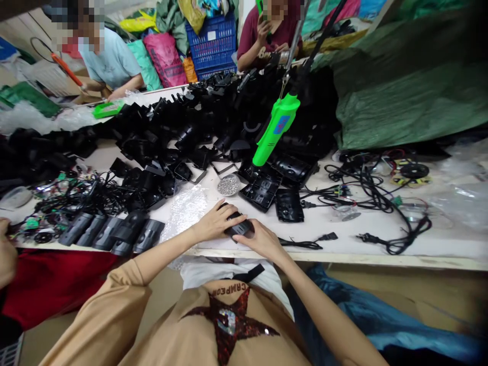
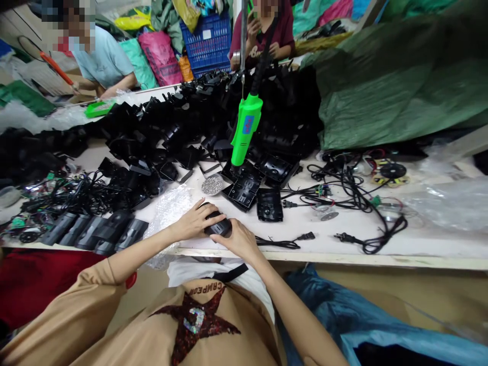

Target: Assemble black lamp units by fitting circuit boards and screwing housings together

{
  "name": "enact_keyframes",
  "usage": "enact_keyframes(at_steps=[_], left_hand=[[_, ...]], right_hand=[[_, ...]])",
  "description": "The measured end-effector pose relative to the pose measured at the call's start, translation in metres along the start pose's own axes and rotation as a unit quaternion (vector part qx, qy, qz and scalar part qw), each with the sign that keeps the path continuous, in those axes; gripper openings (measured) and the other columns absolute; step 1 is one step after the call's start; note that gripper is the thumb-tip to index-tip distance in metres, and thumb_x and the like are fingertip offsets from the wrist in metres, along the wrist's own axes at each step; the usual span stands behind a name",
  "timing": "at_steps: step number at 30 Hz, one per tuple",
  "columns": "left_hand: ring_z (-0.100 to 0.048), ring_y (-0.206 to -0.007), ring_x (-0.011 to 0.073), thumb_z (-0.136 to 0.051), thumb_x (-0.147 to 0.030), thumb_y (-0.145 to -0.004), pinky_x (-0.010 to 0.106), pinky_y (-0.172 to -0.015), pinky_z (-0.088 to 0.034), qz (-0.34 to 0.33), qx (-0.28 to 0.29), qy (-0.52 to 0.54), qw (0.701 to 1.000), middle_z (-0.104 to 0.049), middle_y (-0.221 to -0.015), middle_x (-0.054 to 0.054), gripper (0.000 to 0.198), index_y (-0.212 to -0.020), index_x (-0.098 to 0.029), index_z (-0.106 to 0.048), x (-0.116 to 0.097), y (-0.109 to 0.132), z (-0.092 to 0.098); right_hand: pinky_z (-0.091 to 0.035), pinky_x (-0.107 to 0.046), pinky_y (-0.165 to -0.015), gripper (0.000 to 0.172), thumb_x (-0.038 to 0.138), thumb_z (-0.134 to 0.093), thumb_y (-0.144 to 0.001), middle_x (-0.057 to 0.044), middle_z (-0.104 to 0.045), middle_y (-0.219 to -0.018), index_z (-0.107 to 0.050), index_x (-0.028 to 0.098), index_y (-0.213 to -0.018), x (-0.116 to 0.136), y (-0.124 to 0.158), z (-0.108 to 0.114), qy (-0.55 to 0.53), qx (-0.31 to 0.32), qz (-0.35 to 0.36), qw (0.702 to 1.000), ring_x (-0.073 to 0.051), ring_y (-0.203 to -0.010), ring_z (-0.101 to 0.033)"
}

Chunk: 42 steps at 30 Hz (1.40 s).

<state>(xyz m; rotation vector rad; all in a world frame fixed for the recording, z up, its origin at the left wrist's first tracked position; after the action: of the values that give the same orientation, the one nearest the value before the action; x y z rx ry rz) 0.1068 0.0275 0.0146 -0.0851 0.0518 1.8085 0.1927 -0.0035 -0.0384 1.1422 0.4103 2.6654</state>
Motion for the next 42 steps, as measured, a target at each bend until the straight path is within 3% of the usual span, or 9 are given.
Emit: enact_keyframes(at_steps=[4,8,10,12,17,23,31,36,42], left_hand=[[-0.028,-0.132,0.0277,-0.052,-0.019,-0.083,0.051,-0.109,-0.015,0.034,-0.024,-0.012,0.999,-0.037,-0.139,0.016,0.062,-0.14,-0.017,-0.026,-0.001,0.011,-0.006],[-0.021,-0.135,0.0325,-0.061,-0.043,-0.077,0.054,-0.108,-0.015,0.048,-0.068,0.021,0.996,-0.029,-0.143,0.02,0.077,-0.139,-0.014,-0.026,0.006,0.024,0.004],[-0.029,-0.131,0.0318,-0.06,-0.055,-0.074,0.05,-0.107,-0.021,0.081,-0.103,0.058,0.99,-0.036,-0.139,0.02,0.082,-0.137,-0.012,-0.03,0.024,0.027,0.018],[-0.044,-0.121,0.0256,-0.051,-0.052,-0.082,0.041,-0.102,-0.032,0.161,-0.127,0.086,0.975,-0.049,-0.129,0.016,0.064,-0.131,-0.012,-0.04,0.057,0.025,0.029],[-0.057,-0.095,0.021,-0.042,-0.027,-0.091,0.034,-0.082,-0.041,0.304,-0.034,0.014,0.952,-0.063,-0.101,0.009,0.027,-0.105,-0.017,-0.062,0.128,-0.007,0.016],[-0.057,-0.087,0.0251,-0.046,-0.011,-0.085,0.037,-0.076,-0.037,0.325,0.0,-0.029,0.945,-0.063,-0.084,0.014,0.019,-0.084,-0.009,-0.065,0.146,-0.035,-0.003],[-0.058,-0.087,0.0249,-0.041,-0.012,-0.088,0.037,-0.076,-0.037,0.328,0.01,-0.037,0.944,-0.061,-0.092,0.014,0.021,-0.095,-0.008,-0.06,0.144,-0.033,-0.007],[-0.059,-0.088,0.0247,-0.044,-0.014,-0.088,0.036,-0.077,-0.038,0.332,-0.004,-0.024,0.943,-0.062,-0.092,0.014,0.018,-0.095,-0.007,-0.059,0.146,-0.034,-0.009],[-0.06,-0.085,0.0224,-0.051,-0.023,-0.088,0.032,-0.075,-0.04,0.342,-0.046,0.022,0.938,-0.063,-0.09,0.01,0.018,-0.099,-0.012,-0.06,0.152,-0.025,-0.008]], right_hand=[[-0.046,-0.037,-0.082,0.07,0.059,-0.062,-0.067,-0.009,-0.059,-0.12,-0.046,0.023,-0.124,-0.002,-0.003,0.0,-0.025,0.02,0.035,0.999,-0.028,-0.105,-0.058],[-0.046,-0.037,-0.085,0.065,0.055,-0.06,-0.073,-0.011,-0.057,-0.124,-0.048,0.021,-0.126,-0.004,-0.009,0.013,-0.034,0.023,0.058,0.997,-0.027,-0.104,-0.059],[-0.047,-0.034,-0.083,0.048,0.05,-0.053,-0.08,-0.008,-0.062,-0.116,-0.056,0.021,-0.118,0.011,-0.016,0.029,-0.031,0.019,0.096,0.995,-0.024,-0.096,-0.062],[-0.047,-0.031,-0.08,0.033,0.043,-0.046,-0.087,-0.005,-0.067,-0.105,-0.062,0.022,-0.107,0.038,-0.03,0.048,0.008,-0.009,0.148,0.989,-0.02,-0.088,-0.063],[-0.042,-0.034,-0.083,0.024,0.023,-0.044,-0.088,-0.011,-0.066,-0.097,-0.067,0.017,-0.092,0.101,-0.096,0.06,0.221,-0.086,0.188,0.953,-0.025,-0.098,-0.057],[-0.041,-0.036,-0.081,0.02,0.01,-0.048,-0.081,-0.019,-0.065,-0.094,-0.067,0.009,-0.085,0.105,-0.147,0.03,0.253,-0.073,0.186,0.947,-0.028,-0.096,-0.057],[-0.042,-0.032,-0.08,0.022,0.019,-0.045,-0.087,-0.012,-0.064,-0.096,-0.067,0.015,-0.088,0.091,-0.139,0.036,0.184,-0.073,0.196,0.96,-0.022,-0.092,-0.058],[-0.045,-0.022,-0.075,0.018,0.021,-0.05,-0.085,-0.002,-0.067,-0.091,-0.067,0.021,-0.089,0.084,-0.099,0.036,0.101,-0.032,0.228,0.968,-0.013,-0.082,-0.061],[-0.045,-0.027,-0.073,0.018,0.02,-0.051,-0.084,-0.003,-0.067,-0.088,-0.069,0.02,-0.084,0.068,-0.065,0.027,0.028,-0.007,0.219,0.975,-0.017,-0.081,-0.061]])
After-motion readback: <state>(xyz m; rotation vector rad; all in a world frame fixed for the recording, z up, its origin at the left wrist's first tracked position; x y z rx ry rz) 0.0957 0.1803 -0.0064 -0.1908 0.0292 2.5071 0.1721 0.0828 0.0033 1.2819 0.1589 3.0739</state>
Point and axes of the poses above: each hand's wrist, its own y-axis away from the middle knuckle, its own z-axis out of the back of the hand, x = y × z, the point moved 10 cm from there along -y, towards the middle knuckle
